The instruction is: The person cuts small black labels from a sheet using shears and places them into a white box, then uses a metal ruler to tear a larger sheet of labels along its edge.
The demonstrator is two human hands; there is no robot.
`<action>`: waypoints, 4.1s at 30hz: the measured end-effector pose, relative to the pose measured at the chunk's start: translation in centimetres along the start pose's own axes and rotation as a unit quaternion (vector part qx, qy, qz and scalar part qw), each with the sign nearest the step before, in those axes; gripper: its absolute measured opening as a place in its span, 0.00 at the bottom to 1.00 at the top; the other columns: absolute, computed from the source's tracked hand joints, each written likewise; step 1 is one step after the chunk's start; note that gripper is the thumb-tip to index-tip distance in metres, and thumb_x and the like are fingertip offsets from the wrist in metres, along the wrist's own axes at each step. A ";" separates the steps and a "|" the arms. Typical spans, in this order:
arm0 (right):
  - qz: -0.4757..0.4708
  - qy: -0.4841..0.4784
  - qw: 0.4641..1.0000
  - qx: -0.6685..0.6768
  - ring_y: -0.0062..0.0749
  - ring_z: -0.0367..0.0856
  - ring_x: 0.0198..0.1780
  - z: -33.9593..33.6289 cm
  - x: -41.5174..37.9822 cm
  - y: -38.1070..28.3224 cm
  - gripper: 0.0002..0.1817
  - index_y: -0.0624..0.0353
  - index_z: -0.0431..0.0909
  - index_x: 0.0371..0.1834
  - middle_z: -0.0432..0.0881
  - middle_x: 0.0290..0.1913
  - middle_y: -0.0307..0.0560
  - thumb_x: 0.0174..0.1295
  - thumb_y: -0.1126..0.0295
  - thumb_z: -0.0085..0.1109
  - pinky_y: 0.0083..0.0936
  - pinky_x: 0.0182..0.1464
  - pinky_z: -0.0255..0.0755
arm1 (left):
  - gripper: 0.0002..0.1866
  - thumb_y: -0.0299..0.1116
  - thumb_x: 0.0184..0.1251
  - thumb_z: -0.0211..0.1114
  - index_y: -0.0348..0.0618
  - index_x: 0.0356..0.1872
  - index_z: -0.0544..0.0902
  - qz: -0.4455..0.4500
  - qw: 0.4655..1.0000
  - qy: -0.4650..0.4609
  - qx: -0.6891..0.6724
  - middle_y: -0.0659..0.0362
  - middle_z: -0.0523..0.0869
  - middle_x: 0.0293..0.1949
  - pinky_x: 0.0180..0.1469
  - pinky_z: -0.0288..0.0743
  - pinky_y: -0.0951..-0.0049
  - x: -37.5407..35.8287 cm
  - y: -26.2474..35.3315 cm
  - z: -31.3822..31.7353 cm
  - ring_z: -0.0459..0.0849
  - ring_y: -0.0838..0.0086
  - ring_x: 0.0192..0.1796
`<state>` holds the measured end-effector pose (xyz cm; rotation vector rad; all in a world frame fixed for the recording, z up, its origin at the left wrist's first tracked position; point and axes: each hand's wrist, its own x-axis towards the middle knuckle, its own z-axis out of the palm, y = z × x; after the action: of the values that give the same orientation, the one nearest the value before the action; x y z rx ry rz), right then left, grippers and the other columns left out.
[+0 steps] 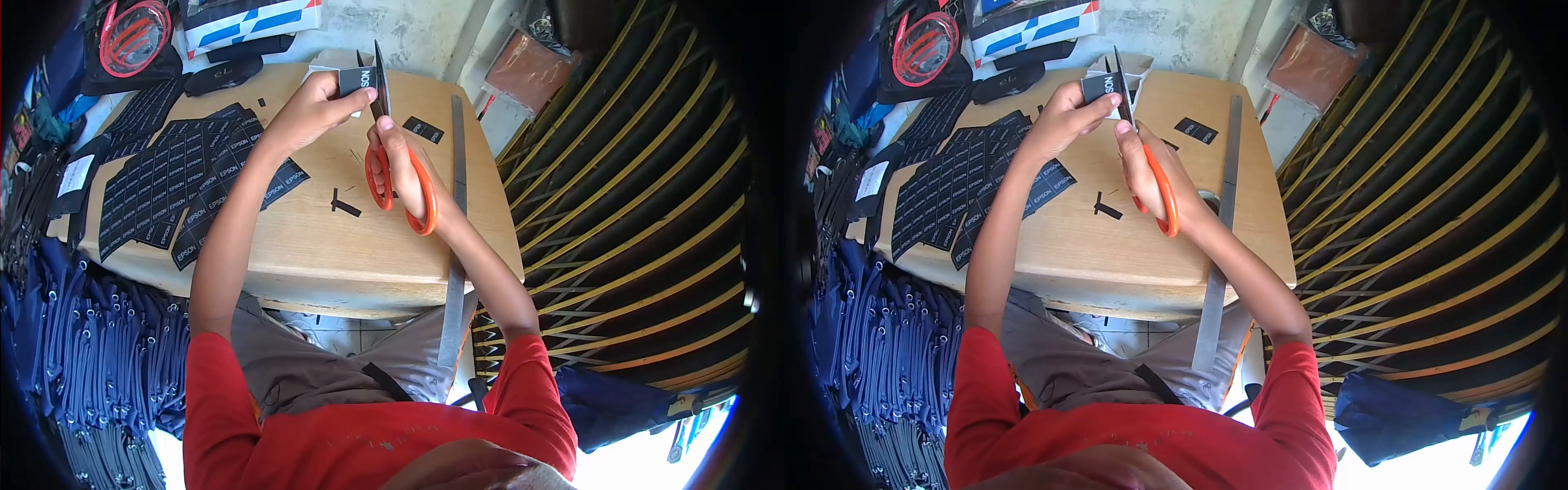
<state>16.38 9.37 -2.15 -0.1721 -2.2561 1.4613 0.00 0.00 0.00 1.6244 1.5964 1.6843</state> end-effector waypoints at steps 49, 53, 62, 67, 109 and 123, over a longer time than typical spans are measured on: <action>-0.032 0.071 0.996 -0.033 0.29 0.68 0.21 0.7 -0.4 0.0 0.26 0.66 0.72 0.28 0.68 0.17 0.45 0.76 0.55 0.36 0.31 0.30 0.67 | 0.21 0.49 0.70 0.63 0.48 0.21 0.73 0.018 1.000 -0.003 -0.016 0.72 0.64 0.14 0.22 0.53 0.81 -0.1 0.1 -0.2 0.61 0.87 0.18; -0.020 0.068 0.997 -0.029 0.30 0.70 0.21 0.6 -0.6 -0.3 0.27 0.66 0.72 0.29 0.68 0.16 0.45 0.76 0.54 0.36 0.31 0.30 0.67 | 0.20 0.47 0.71 0.63 0.47 0.21 0.73 0.016 1.000 -0.005 -0.018 0.72 0.64 0.14 0.23 0.54 0.81 0.0 0.0 -0.2 0.61 0.87 0.18; -0.046 0.068 0.996 -0.025 0.26 0.69 0.16 0.8 -0.6 -0.4 0.26 0.66 0.75 0.31 0.67 0.13 0.41 0.77 0.56 0.34 0.29 0.25 0.66 | 0.18 0.43 0.73 0.61 0.49 0.22 0.73 0.010 1.000 -0.009 -0.017 0.73 0.65 0.15 0.23 0.54 0.82 -0.2 0.3 -0.1 0.61 0.88 0.19; -0.020 0.058 0.998 -0.019 0.26 0.69 0.15 0.8 -0.8 -0.8 0.27 0.67 0.77 0.33 0.67 0.12 0.40 0.77 0.56 0.34 0.29 0.24 0.66 | 0.19 0.45 0.72 0.62 0.49 0.21 0.73 0.011 1.000 -0.009 -0.018 0.73 0.65 0.14 0.23 0.53 0.81 -0.2 0.2 -0.1 0.60 0.88 0.19; -0.098 0.140 0.974 0.152 0.19 0.72 0.25 -1.5 1.0 0.5 0.25 0.64 0.63 0.59 0.74 0.28 0.40 0.59 0.77 0.60 0.19 0.26 0.66 | 0.14 0.41 0.72 0.63 0.42 0.48 0.81 -0.015 0.991 -0.133 0.029 0.71 0.78 0.30 0.27 0.61 0.82 -0.1 -1.9 1.3 0.68 0.88 0.28; -0.080 0.138 0.976 0.145 0.21 0.74 0.26 -1.8 1.4 1.5 0.23 0.64 0.67 0.55 0.75 0.29 0.40 0.56 0.79 0.60 0.22 0.26 0.69 | 0.12 0.42 0.72 0.62 0.45 0.35 0.80 -0.001 0.998 -0.045 0.036 0.73 0.69 0.22 0.28 0.56 0.84 0.5 -1.6 1.0 0.63 0.88 0.25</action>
<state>15.66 11.95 -2.44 -0.0928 -1.7728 1.5539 -0.02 1.42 -1.36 1.7075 1.6301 1.5463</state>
